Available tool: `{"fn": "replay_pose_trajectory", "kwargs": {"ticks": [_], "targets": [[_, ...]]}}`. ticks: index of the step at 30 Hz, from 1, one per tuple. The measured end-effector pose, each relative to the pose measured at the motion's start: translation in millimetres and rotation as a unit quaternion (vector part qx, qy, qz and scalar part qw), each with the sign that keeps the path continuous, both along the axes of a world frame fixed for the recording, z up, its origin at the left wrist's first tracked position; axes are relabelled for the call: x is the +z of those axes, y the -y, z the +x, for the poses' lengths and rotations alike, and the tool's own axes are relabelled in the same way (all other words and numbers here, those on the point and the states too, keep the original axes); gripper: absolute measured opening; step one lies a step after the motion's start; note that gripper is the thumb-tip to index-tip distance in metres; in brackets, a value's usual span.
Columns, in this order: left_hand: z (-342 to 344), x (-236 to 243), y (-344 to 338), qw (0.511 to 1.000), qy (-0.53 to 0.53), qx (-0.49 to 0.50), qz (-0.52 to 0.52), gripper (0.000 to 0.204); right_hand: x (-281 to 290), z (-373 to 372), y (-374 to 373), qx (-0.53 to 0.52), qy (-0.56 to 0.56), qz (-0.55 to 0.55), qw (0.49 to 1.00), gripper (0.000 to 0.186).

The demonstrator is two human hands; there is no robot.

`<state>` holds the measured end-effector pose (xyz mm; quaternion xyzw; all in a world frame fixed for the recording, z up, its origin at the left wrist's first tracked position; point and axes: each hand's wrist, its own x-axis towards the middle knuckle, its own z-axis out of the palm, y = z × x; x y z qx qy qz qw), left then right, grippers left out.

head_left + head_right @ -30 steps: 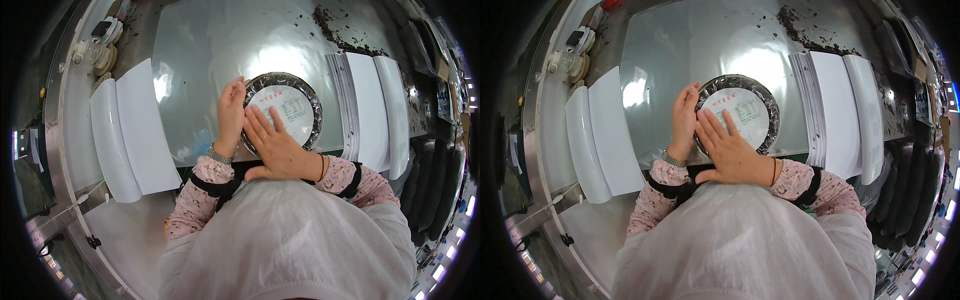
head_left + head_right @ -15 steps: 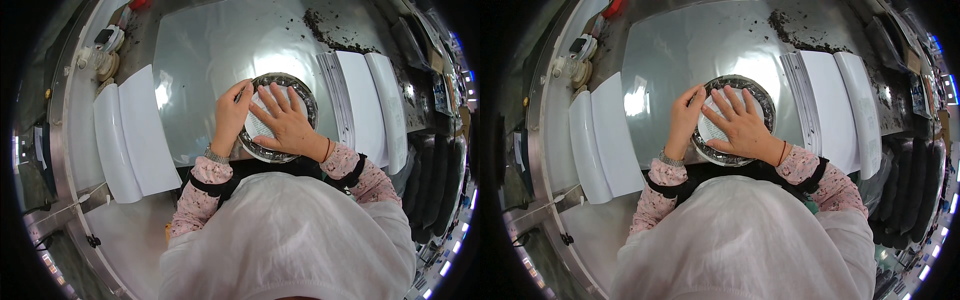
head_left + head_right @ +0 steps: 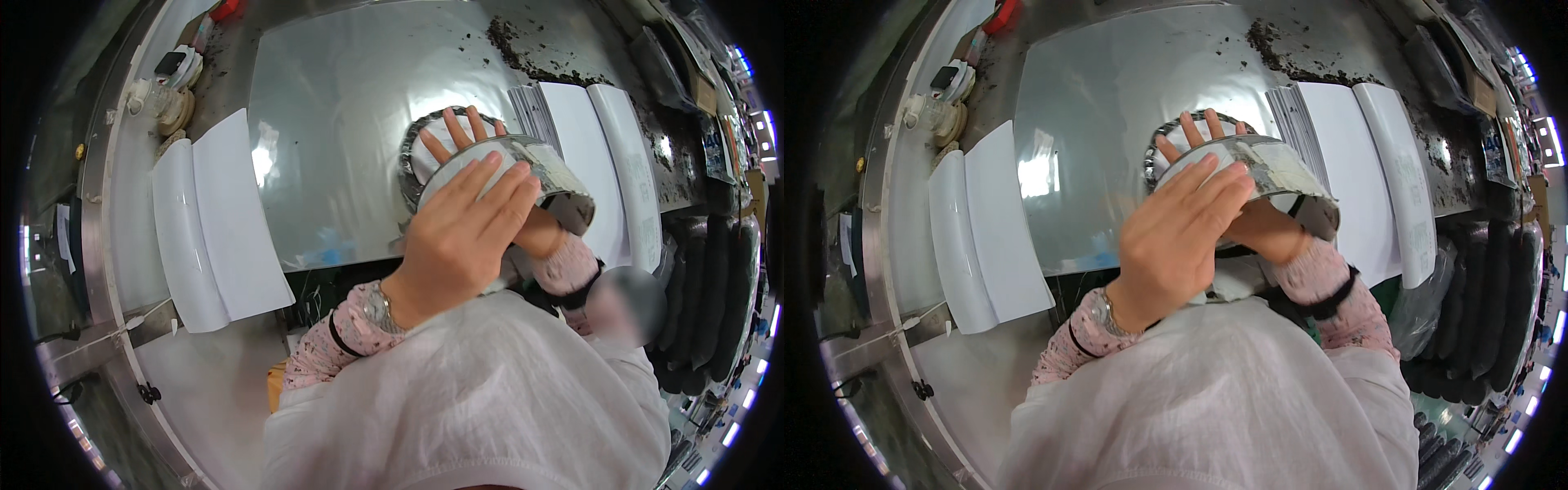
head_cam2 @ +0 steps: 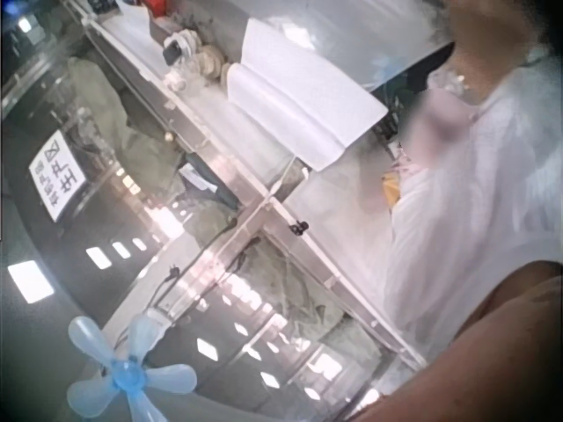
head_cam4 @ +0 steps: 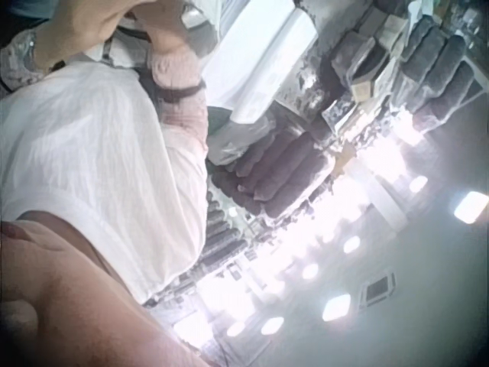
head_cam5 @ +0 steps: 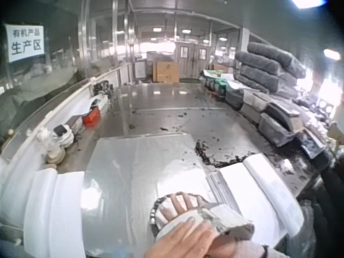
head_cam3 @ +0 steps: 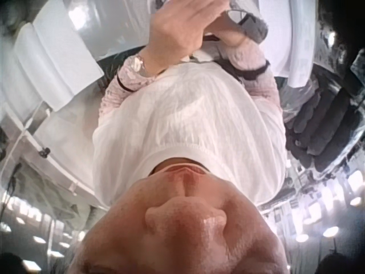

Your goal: The person places a dark, granular food substance into a round metal mold on a stainless steel table. They press the substance down by hand, cover it with plastic wrap, and then place a white paper label on top. The person repeats this process for multiple units, stacking the finished items to the side.

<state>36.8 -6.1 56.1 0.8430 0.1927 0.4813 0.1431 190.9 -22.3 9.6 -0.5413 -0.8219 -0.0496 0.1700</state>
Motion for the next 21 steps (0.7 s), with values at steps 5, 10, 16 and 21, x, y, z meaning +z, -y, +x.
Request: {"fn": "replay_pose_trajectory", "kwargs": {"ticks": [5,10,16,21], "targets": [[-90,9,-23,0.904,0.181,0.148,-0.358,0.032,97,51,55,0.163,-0.448,-0.279,0.834,0.064],[-205,-67,-75,0.82,0.175,0.372,-0.397,0.028,-22,100,38,-0.256,-0.555,-0.276,0.742,0.072],[-219,-150,-89,0.834,0.121,0.396,-0.364,0.025,-51,57,19,-0.215,-0.683,-0.325,0.617,0.062],[-303,-116,-96,0.838,0.069,0.481,-0.247,0.039,5,39,46,-0.071,-0.258,0.069,0.961,0.096]]}}
